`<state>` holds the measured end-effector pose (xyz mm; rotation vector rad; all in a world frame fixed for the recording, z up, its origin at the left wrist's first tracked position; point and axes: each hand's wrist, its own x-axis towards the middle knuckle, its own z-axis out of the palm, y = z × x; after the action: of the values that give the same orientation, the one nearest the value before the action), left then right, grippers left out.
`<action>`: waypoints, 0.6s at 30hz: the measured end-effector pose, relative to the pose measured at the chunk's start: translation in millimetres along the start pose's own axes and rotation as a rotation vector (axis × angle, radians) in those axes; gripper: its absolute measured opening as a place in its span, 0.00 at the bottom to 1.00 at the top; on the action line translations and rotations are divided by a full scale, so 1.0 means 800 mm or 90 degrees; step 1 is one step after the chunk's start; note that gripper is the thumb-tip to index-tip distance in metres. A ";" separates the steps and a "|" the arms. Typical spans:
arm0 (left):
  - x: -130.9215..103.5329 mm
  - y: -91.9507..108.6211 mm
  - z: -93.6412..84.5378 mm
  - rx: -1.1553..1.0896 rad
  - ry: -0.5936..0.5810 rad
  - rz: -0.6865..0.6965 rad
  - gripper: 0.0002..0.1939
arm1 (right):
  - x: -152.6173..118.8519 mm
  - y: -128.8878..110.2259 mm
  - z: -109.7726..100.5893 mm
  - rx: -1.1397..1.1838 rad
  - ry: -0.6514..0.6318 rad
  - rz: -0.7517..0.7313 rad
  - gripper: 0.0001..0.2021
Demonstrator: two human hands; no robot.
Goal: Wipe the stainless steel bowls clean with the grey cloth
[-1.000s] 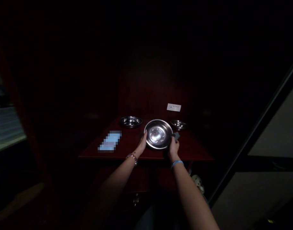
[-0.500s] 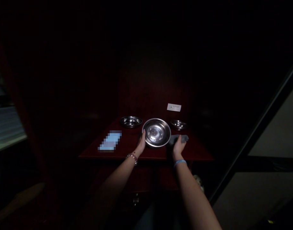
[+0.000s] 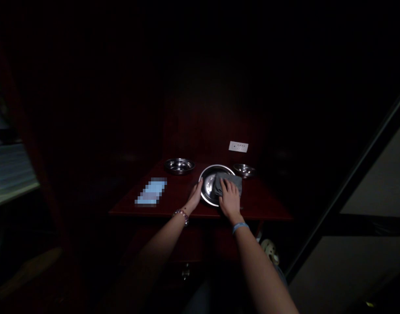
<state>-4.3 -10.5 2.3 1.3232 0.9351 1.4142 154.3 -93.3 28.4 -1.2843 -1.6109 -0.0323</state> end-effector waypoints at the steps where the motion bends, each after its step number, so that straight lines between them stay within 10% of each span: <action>1: -0.002 0.002 0.000 0.004 -0.017 0.003 0.36 | -0.002 0.001 0.004 0.004 -0.015 0.002 0.35; 18: -0.022 0.027 0.002 0.005 -0.169 0.042 0.30 | 0.005 0.011 0.022 0.034 -0.214 -0.006 0.29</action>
<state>-6.3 -33.0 18.9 1.5158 0.7270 1.2471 149.2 -77.3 18.4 -1.2893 -1.8888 0.2305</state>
